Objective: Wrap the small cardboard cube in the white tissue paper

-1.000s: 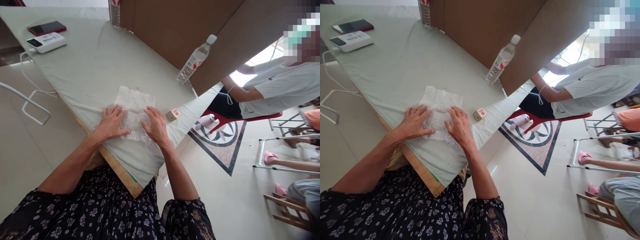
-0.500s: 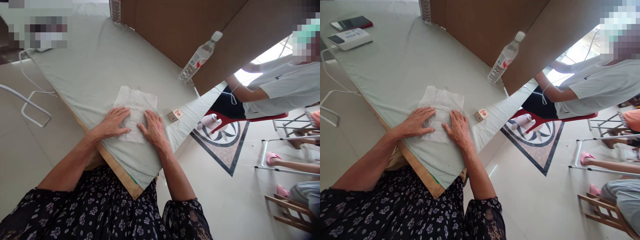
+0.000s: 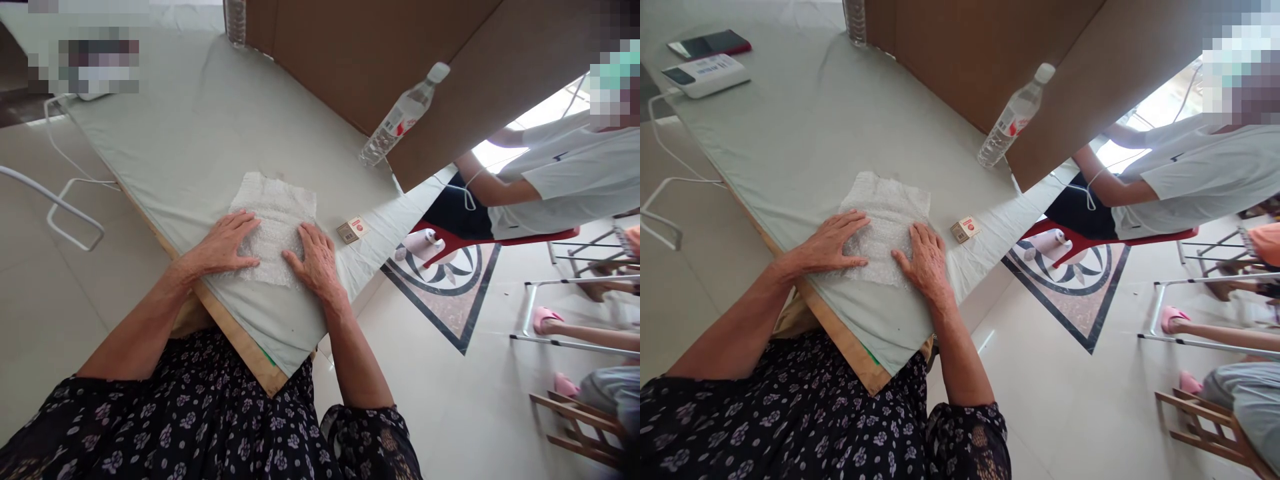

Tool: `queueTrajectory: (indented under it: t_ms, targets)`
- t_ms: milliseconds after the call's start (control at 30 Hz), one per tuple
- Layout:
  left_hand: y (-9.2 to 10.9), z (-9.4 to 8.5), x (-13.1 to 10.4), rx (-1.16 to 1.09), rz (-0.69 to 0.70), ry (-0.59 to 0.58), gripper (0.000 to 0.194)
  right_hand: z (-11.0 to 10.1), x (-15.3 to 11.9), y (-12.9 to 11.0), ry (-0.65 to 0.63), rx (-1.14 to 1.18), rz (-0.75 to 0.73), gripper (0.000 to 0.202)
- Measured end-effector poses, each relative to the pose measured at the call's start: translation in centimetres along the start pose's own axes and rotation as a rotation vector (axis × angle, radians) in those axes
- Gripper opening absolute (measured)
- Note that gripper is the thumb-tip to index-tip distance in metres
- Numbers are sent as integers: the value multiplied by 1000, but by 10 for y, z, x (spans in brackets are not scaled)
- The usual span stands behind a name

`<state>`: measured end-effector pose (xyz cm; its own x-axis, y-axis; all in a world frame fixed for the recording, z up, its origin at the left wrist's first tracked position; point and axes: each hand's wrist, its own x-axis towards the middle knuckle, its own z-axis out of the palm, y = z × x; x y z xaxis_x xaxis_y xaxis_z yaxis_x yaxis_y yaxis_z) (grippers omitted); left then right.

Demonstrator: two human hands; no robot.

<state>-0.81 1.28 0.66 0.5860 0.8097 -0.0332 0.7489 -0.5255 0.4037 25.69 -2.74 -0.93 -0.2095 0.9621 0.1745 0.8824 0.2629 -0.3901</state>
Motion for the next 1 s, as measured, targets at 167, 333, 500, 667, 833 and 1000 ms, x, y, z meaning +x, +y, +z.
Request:
queueTrajectory:
  t_ms: [167,333,500,667,833,1000]
  targets:
    - [1,0,-1,28,-22,-8,93,3,-5,4,40,-7,0,56]
    - [0,1,-2,26,-43,-16,94,-11,-15,14,263,-20,36,37]
    - [-1,2,-2,0,-37,-2,97,-34,-12,56,510,-80,285,58]
    - [1,3,-2,-30,-47,12,100,-31,-1,95,432,77,442,62]
    - [0,2,-3,-61,-24,29,101,-33,1,59,496,293,284,66]
    - [3,0,-3,-64,-41,33,100,-17,16,-10,193,367,9,59]
